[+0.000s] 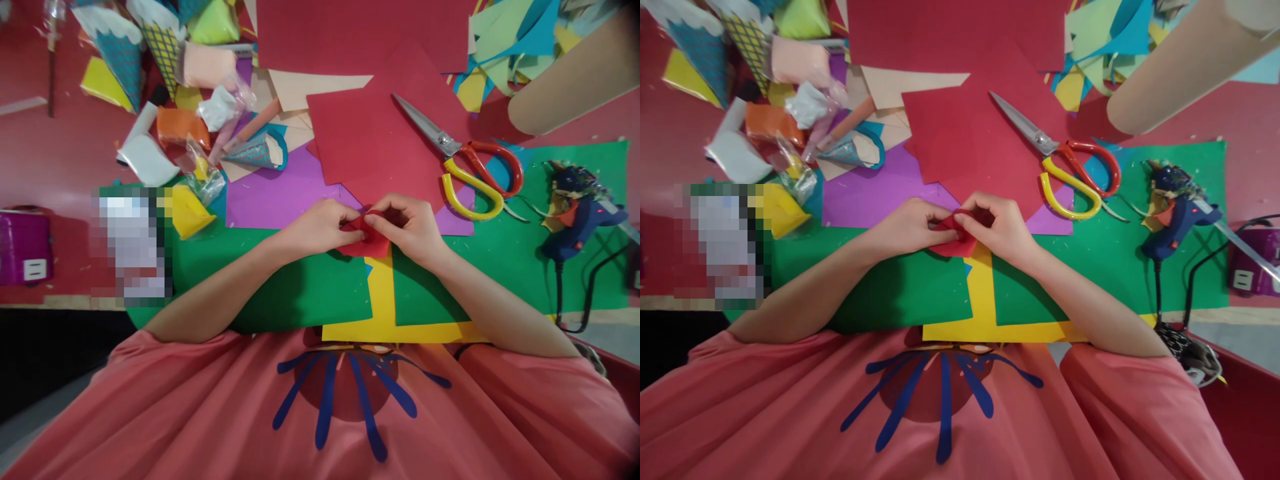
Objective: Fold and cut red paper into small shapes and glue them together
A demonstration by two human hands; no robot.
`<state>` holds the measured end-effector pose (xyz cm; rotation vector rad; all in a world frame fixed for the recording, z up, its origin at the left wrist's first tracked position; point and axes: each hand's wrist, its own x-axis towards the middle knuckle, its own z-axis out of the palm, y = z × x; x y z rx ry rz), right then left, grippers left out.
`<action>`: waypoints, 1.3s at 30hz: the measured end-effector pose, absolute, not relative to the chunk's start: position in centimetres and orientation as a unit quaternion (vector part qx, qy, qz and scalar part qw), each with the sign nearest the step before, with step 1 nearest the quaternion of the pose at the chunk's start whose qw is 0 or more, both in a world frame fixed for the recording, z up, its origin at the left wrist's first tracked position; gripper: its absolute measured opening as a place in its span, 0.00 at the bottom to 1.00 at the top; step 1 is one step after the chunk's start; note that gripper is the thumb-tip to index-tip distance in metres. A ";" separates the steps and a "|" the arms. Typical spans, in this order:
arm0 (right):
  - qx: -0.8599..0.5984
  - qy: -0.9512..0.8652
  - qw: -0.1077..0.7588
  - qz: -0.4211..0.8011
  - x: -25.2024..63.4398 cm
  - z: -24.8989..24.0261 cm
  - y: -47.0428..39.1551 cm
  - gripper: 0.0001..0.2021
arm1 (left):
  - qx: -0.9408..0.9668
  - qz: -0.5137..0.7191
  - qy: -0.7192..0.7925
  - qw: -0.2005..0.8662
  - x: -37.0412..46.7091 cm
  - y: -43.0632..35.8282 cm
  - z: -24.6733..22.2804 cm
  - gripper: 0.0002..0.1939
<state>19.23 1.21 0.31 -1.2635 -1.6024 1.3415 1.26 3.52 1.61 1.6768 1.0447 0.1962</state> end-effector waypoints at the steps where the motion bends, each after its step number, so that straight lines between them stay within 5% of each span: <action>1: -0.485 -0.616 0.343 0.517 19.2 0.3 1.2 0.08 | 0.705 0.077 0.441 0.551 1.3 3.5 1.6 0.12; 25: -0.480 -0.565 0.372 0.559 19.7 0.2 1.8 0.08 | 0.619 0.091 0.436 0.647 1.1 3.9 1.9 0.14; 39: -0.484 -0.500 0.388 0.604 20.2 -0.4 2.5 0.18 | 0.654 0.213 0.456 0.565 1.1 4.1 1.1 0.19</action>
